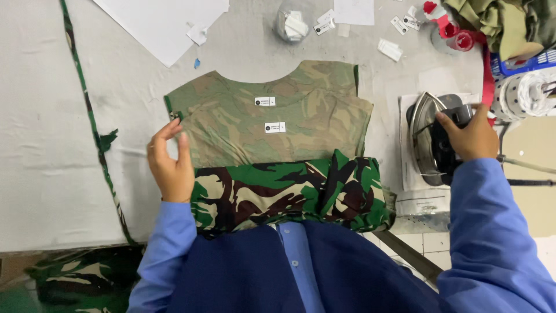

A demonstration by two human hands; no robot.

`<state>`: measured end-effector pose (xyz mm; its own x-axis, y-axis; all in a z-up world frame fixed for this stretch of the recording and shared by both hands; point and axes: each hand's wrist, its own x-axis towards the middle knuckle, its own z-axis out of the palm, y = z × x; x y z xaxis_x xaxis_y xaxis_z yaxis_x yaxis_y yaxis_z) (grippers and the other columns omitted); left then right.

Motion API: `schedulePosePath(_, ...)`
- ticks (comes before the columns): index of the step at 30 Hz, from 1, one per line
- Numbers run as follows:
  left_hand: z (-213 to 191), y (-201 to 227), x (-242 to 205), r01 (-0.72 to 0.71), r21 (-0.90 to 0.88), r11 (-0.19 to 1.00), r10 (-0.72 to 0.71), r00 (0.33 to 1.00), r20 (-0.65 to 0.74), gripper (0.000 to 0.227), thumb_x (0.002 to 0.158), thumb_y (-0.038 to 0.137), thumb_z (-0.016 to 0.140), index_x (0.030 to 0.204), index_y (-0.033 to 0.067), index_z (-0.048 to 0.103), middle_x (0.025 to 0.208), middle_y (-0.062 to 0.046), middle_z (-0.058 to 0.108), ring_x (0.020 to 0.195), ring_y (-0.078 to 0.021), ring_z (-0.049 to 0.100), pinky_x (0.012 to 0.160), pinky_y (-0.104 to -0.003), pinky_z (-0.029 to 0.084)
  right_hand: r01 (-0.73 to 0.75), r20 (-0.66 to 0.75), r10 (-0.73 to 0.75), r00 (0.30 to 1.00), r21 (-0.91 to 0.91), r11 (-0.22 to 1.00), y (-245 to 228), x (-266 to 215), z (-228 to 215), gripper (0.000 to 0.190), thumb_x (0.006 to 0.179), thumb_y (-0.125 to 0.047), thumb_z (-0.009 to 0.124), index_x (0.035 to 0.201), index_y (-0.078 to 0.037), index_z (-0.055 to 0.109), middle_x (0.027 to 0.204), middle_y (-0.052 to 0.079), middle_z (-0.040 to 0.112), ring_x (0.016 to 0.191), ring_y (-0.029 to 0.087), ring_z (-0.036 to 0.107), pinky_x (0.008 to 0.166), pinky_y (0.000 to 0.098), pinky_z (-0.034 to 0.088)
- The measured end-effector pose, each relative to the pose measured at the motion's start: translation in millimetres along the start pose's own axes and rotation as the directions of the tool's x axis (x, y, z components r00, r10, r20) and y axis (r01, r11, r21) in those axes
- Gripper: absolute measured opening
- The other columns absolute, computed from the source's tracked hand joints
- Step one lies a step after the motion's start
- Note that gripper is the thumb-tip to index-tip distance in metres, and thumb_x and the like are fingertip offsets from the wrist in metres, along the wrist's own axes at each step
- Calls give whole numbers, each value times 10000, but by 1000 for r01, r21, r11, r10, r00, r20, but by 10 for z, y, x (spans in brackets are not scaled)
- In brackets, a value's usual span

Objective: The person irons a camouflage-patterned shirt laid out on a white work table. They repeatedly pick up small white tags from a pile, place them on the shirt, and press them with a steam iron. The person adjusts the shirt and the tags multiple times throughout the process.

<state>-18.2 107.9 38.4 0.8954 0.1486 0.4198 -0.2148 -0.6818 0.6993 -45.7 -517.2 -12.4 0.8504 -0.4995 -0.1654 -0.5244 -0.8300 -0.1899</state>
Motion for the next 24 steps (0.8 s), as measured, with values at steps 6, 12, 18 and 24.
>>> schedulePosePath(6, 513, 642, -193, 82, -227, 971, 10, 926, 377, 153, 952, 153, 634, 1080, 145, 717, 919, -37, 690, 852, -253, 673, 831, -392, 496, 840, 1, -842, 540, 74, 538, -1878, -1403, -104, 516, 604, -272, 866, 1015, -68, 628, 1224, 238, 565, 1075, 453, 578, 880, 512, 454)
schedulePosePath(12, 811, 1146, -541, -79, -182, 980, 194, 573, 797, 638, 860, 546, 598, 1266, 56, 549, 1076, -178, 648, 969, -362, 644, 797, -447, 528, 517, 272, -699, 662, 510, 688, -1998, -1115, 212, 251, 911, -176, 609, 1156, -170, 557, 965, 170, 703, 978, 424, 651, 800, 547, 493)
schedulePosePath(18, 751, 83, -142, -253, 417, 873, -129, 704, 698, 104, 769, 169, 577, 845, 193, 645, 784, -2, 625, 796, -272, 665, 657, -400, 547, 626, 372, -737, 564, 389, 676, -2279, -926, 99, 501, 745, -453, 779, 1077, -152, 556, 900, 177, 698, 901, 405, 679, 766, 515, 525)
schedulePosePath(24, 990, -964, 423, 25, 578, 816, -377, 780, 499, 199, 887, 259, 573, 1029, 207, 703, 929, -43, 704, 917, -252, 698, 779, -393, 557, 511, 199, -511, 836, 56, 858, -2163, -6, 877, 205, 799, -264, 708, 990, -265, 634, 918, -40, 705, 920, 247, 690, 800, 424, 537)
